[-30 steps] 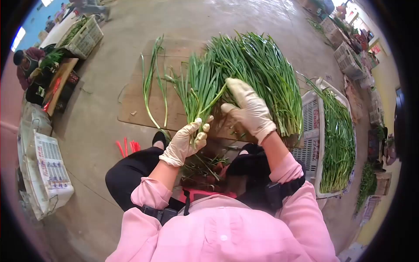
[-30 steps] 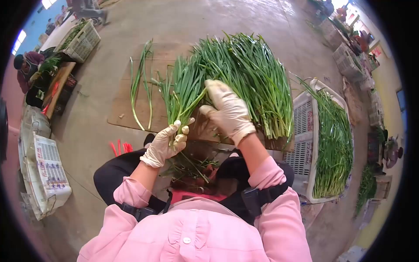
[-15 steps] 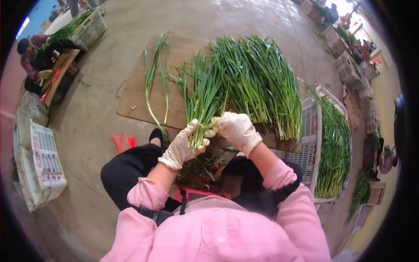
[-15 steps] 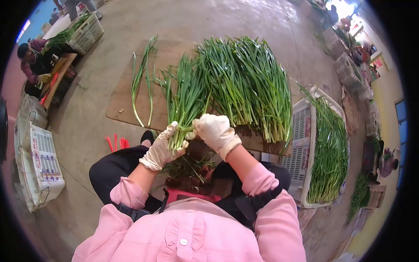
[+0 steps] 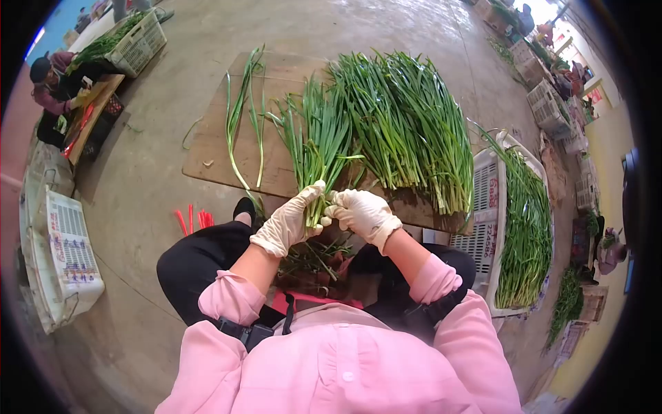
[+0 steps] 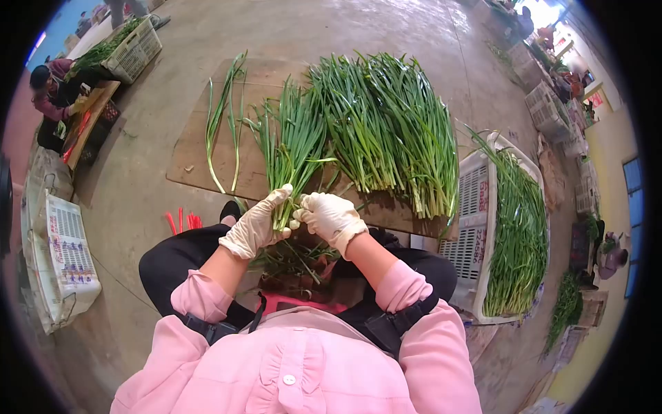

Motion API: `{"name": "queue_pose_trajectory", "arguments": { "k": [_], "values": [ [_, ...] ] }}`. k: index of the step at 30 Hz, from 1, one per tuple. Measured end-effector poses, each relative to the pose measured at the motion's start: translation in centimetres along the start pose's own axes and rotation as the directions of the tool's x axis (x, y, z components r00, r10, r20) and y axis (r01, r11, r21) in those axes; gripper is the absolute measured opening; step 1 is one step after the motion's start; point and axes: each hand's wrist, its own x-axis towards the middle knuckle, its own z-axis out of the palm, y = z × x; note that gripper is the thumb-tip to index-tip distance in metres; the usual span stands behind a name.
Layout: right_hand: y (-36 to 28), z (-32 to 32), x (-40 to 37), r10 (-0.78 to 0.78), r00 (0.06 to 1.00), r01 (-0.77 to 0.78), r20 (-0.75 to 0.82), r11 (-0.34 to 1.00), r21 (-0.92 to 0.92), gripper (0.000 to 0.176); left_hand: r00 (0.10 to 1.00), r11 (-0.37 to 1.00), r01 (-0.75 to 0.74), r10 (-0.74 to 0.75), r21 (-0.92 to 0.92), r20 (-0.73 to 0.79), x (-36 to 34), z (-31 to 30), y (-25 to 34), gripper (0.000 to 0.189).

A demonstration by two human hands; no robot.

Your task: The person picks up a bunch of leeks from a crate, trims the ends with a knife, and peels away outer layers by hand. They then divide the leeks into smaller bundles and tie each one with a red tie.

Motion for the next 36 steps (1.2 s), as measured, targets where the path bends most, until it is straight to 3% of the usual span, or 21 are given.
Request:
{"name": "queue_pose_trajectory", "arguments": {
  "k": [1, 4, 7, 8, 11, 13, 17, 18, 19, 21, 23, 25, 26, 27, 29, 30, 31, 33, 34, 35, 36],
  "values": [
    [-0.2, 0.1, -0.3, 0.018, 1.000, -0.018, -0.009, 1.000, 0.021, 0.020, 1.000, 1.000, -0.005, 0.005, 0.009, -0.020, 0.0, 0.1, -0.2, 0.031],
    [-1.0, 0.2, -0.8, -0.072, 0.997, 0.070, 0.004, 0.952, -0.296, 0.013, 0.997, 1.000, -0.006, 0.007, 0.013, -0.078, -0.2, 0.8, -0.1, 0.028],
    [-0.7, 1.3, -2.1, -0.291, 0.957, 0.272, -0.008, 0.904, -0.331, 0.013, 0.988, 0.996, -0.088, 0.087, -0.009, -0.126, 1.5, -1.0, -1.4, 0.025],
    [-0.6, 2.0, -2.6, -0.252, 0.968, 0.245, 0.003, 0.937, -0.250, 0.013, 0.991, 0.996, -0.082, 0.077, -0.038, -0.110, 1.6, -1.1, -1.2, 0.022],
    [-1.7, 3.9, -5.0, -0.309, 0.933, 0.352, 0.185, 0.889, -0.292, 0.012, 0.991, 0.999, -0.051, 0.048, -0.017, -0.126, 0.7, -0.5, -0.6, 0.020],
    [-0.8, 5.6, -6.1, -0.267, 0.845, 0.428, 0.464, 0.857, -0.287, 0.014, 0.977, 0.998, -0.059, 0.055, -0.012, -0.207, 0.8, -0.1, -0.1, 0.017],
    [2.1, 6.3, -7.2, 0.175, 0.746, 0.039, 0.643, 0.952, -0.304, 0.026, 0.980, 0.992, -0.082, 0.097, 0.093, -0.175, 0.9, -0.9, 0.7, 0.018],
    [3.6, 6.0, -7.0, 0.108, 0.777, 0.149, 0.620, 0.926, -0.348, 0.030, 0.981, 0.990, -0.090, 0.108, 0.113, -0.162, 0.8, -0.8, 0.9, 0.019],
    [3.3, 5.1, -6.9, 0.156, 0.837, 0.233, 0.524, 0.766, -0.599, 0.029, 0.978, 0.989, -0.106, 0.123, 0.105, -0.166, 0.7, -0.4, 0.9, 0.020],
    [2.2, 3.0, -5.6, 0.017, 0.934, 0.241, 0.358, 0.710, -0.662, 0.026, 0.974, 0.988, -0.123, 0.138, 0.089, -0.182, 0.2, 0.1, 0.6, 0.023],
    [2.8, 1.3, -2.8, -0.328, 0.914, 0.405, 0.239, 0.707, -0.580, 0.020, 0.988, 0.992, -0.126, 0.127, 0.017, -0.087, 0.4, -0.5, 0.1, 0.024],
    [-0.8, -1.1, -1.3, -0.452, 0.881, 0.382, -0.135, 0.852, -0.359, 0.022, 0.991, 0.991, -0.135, 0.135, -0.014, -0.018, 0.4, -0.5, -0.3, 0.026],
    [-2.1, -1.5, -0.4, -0.299, 0.932, 0.297, -0.203, 0.954, -0.043, 0.029, 0.989, 0.989, -0.146, 0.146, -0.011, 0.000, 0.2, -0.3, -0.7, 0.027],
    [-3.1, -1.9, 0.7, -0.130, 0.968, 0.189, -0.217, 0.941, 0.281, 0.037, 0.987, 0.987, -0.158, 0.158, -0.006, 0.019, 0.0, -0.2, -1.0, 0.028],
    [-2.4, -2.0, 3.9, -0.332, 0.836, 0.241, -0.438, 0.938, -0.251, 0.034, 0.981, 0.988, -0.156, 0.156, -0.009, 0.116, 0.0, -0.6, -1.5, 0.036],
    [1.3, -0.3, 7.8, -0.386, 0.743, 0.353, -0.546, 0.920, -0.171, 0.023, 0.979, 0.987, -0.163, 0.163, -0.007, 0.123, -0.3, -0.3, -1.6, 0.038],
    [1.0, -0.5, 8.3, -0.207, 0.854, 0.298, -0.478, 0.946, 0.124, 0.020, 0.977, 0.985, -0.172, 0.172, -0.006, 0.129, -0.4, -0.1, -1.7, 0.040],
    [-0.7, -0.9, 7.6, 0.087, 0.982, 0.040, -0.168, 0.771, 0.636, 0.013, 0.978, 0.987, -0.158, 0.160, -0.027, 0.134, -0.6, -0.2, -1.7, 0.047],
    [-1.9, -1.3, 6.4, 0.099, 0.977, 0.048, -0.187, 0.756, 0.653, 0.010, 0.976, 0.986, -0.150, 0.160, -0.073, 0.149, -0.7, -0.4, -1.7, 0.049],
    [-1.7, -1.1, 6.1, 0.061, 0.976, 0.143, -0.207, 0.535, 0.833, 0.010, 0.973, 0.982, -0.144, 0.163, -0.120, 0.164, -0.8, -0.5, -1.6, 0.050],
    [-1.6, -1.3, 5.5, 0.042, 0.969, 0.174, -0.244, 0.584, 0.792, 0.011, 0.947, 0.974, -0.139, 0.183, -0.180, 0.262, -1.0, -0.6, -1.4, 0.055]
  ]
}}
